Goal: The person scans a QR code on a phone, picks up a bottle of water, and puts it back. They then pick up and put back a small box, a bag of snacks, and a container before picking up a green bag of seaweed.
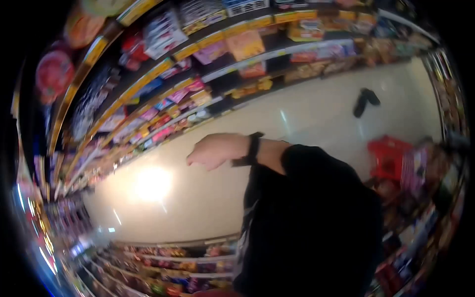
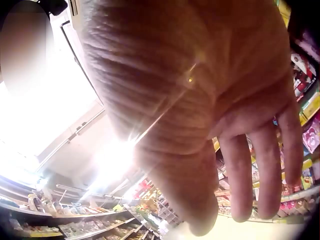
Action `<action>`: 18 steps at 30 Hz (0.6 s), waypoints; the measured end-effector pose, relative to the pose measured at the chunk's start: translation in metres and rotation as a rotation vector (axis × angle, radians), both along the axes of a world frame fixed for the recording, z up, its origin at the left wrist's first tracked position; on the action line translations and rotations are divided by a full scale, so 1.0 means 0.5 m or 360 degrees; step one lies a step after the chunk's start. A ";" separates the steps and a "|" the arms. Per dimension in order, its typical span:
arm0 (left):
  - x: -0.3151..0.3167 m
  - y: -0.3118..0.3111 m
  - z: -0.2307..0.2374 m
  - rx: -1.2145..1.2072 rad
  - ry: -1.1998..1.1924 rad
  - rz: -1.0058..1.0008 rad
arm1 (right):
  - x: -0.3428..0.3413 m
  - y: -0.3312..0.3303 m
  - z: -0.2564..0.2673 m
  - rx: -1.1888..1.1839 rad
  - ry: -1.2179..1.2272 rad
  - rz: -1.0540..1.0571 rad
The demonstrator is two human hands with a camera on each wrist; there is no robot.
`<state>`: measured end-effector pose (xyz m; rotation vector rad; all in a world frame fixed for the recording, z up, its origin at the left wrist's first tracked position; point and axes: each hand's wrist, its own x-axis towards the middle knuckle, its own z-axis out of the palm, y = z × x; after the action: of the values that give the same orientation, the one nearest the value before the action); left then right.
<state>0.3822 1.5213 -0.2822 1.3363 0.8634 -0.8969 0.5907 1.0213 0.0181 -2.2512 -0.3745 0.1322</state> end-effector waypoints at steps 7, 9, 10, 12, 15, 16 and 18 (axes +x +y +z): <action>0.318 0.067 0.000 -0.0080 0.0097 -0.0294 | 0.291 0.055 0.057 0.0109 -0.0370 0.0024; 0.382 0.092 -0.008 -0.0131 0.0085 -0.0276 | 0.390 0.076 0.152 0.0019 -0.0377 0.0196; 0.408 0.103 -0.013 -0.0157 0.0078 -0.0263 | 0.450 0.085 0.211 0.0023 -0.0465 0.0275; 0.462 0.119 -0.041 -0.0212 0.0019 -0.0184 | 0.581 0.100 0.340 0.0033 -0.0741 0.0402; 0.558 0.169 -0.103 -0.0816 -0.0182 0.0017 | 0.723 0.170 0.529 0.0360 -0.1097 0.0311; 0.601 0.195 -0.121 -0.2355 0.0040 0.0222 | 0.752 0.194 0.586 0.0294 -0.1242 0.0202; 0.643 0.247 -0.093 -0.0961 -0.0404 0.0146 | 0.824 0.237 0.665 0.0282 -0.1443 -0.0052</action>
<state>0.7036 1.6446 -0.3284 0.8500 0.4023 -0.8085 1.0026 1.1398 0.3506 -2.0190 -0.7781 -0.9282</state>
